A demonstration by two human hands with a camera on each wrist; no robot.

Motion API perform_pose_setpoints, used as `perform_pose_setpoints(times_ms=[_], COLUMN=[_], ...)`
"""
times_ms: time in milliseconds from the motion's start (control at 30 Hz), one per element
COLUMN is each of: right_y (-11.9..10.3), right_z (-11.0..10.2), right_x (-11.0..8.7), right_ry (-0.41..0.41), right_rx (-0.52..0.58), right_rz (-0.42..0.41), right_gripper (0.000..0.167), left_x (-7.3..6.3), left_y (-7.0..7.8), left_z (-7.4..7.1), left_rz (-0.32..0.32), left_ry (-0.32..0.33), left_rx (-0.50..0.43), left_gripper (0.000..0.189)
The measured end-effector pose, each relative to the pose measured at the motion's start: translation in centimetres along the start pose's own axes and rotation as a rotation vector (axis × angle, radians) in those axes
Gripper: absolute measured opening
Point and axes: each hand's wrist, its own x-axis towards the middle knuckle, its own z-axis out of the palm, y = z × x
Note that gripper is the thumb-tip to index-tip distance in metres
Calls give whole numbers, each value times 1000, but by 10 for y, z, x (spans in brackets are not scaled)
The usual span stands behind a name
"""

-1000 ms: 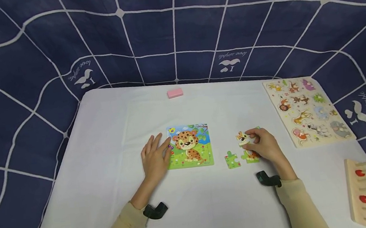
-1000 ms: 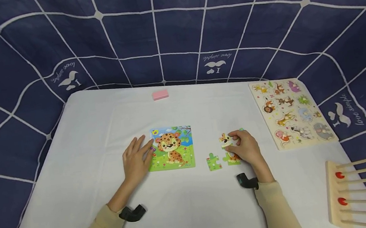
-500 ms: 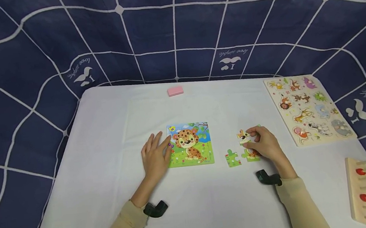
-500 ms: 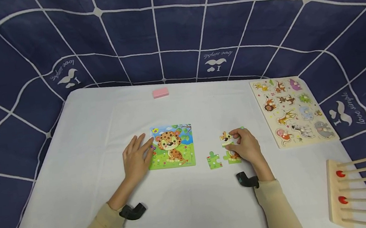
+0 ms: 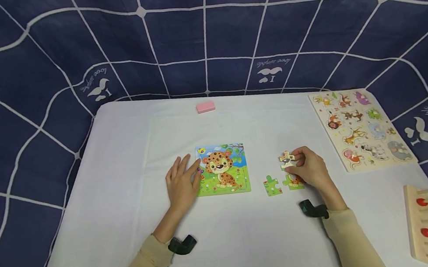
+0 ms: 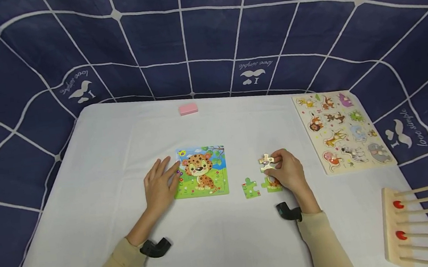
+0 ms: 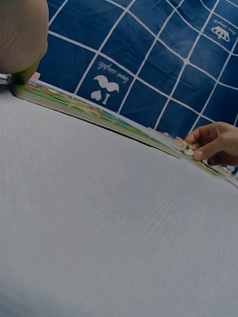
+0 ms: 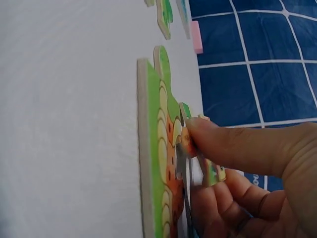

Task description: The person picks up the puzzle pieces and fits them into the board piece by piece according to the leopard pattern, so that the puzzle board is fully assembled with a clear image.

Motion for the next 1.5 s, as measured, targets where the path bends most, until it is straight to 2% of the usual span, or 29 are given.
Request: perform_pose_setpoints(times_ms=[267,433,567,833,1167,1333,1500], right_y=[-3,-10,-25,-61,-102,-120,-128], right_z=[-11,-17,-14,13,55,69,80], right_x=[1,7,10,13,11,9,8], right_ry=[-32,-17,-17,-82,-173,-181,-173], right_rx=[73,178,263,340,369,381,345], right_rz=[30,29,26,0,-115,-161,-183], right_gripper=[48,47,45,41,35,33,33], left_x=[0,0,0,-1,0,0,0], left_y=[0,0,0,-1,-2,-1,-1], left_z=[0,0,0,0,-1,-2,-2], left_rz=[-2,-4,-3,-4,-5,0,3], left_ry=[-11,-11,-10,-10,-3,9,-3], left_rx=[3,3,6,9,11,13,7], left_gripper=[38,38,38,38,37,38,38])
